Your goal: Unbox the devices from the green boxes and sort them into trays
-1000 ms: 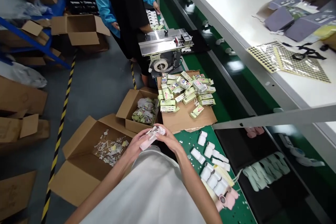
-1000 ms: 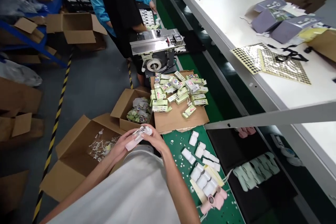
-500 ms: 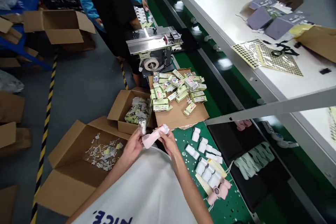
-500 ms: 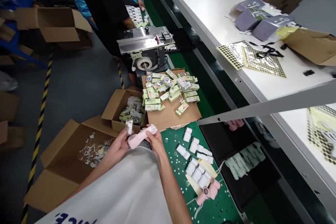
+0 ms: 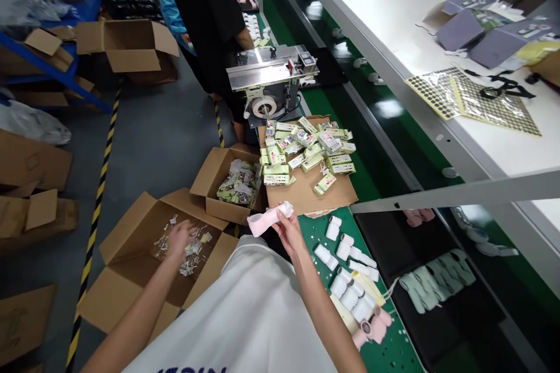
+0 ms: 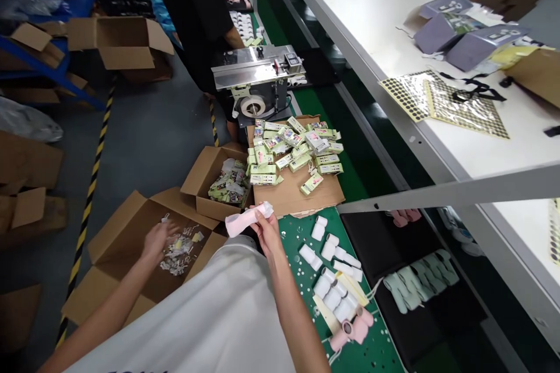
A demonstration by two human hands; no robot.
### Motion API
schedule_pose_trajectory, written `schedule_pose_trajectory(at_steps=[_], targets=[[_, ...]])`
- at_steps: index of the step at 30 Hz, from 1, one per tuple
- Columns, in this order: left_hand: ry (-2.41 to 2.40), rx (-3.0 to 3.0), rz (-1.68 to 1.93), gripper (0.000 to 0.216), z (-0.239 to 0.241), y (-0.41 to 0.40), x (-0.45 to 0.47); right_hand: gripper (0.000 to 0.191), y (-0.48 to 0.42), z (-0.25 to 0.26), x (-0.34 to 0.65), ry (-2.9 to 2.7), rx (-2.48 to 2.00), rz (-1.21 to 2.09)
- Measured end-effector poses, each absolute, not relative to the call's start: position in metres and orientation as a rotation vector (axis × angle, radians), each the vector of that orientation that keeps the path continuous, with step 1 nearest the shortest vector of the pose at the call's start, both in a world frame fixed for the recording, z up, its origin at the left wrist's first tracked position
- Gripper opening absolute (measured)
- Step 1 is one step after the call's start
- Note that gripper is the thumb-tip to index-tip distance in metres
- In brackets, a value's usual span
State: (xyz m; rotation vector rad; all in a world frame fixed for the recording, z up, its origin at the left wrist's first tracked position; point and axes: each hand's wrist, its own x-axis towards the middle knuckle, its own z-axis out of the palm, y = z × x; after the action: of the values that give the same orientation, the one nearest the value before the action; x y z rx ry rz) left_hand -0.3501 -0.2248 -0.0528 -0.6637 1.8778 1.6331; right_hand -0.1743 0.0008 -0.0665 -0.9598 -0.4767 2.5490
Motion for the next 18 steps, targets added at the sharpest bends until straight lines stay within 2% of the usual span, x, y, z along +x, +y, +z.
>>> schedule_pose_trajectory(at_steps=[2, 4, 6, 14, 18], targets=[[1.736, -0.526, 1.476, 0.029, -0.05, -0.184, -0.327, 0.039, 0.002, -0.062, -0.17, -0.462, -0.942, 2.485], [1.481, -0.25, 1.223, 0.053, -0.041, -0.146, -0.3, 0.036, 0.004, -0.059, -0.164, -0.462, -0.923, 2.427], [1.414, -0.097, 1.184, 0.061, -0.029, -0.116, -0.278, 0.034, 0.008, -0.056, -0.155, -0.461, -0.909, 2.372], [1.584, 0.336, 1.331, 0.049, -0.021, -0.06, -0.24, 0.022, 0.02, -0.049, -0.111, -0.226, -0.888, 2.176], [1.6, 0.561, 1.261, 0.047, -0.018, -0.041, -0.223, 0.021, 0.021, -0.044, -0.089, -0.08, -0.883, 2.105]])
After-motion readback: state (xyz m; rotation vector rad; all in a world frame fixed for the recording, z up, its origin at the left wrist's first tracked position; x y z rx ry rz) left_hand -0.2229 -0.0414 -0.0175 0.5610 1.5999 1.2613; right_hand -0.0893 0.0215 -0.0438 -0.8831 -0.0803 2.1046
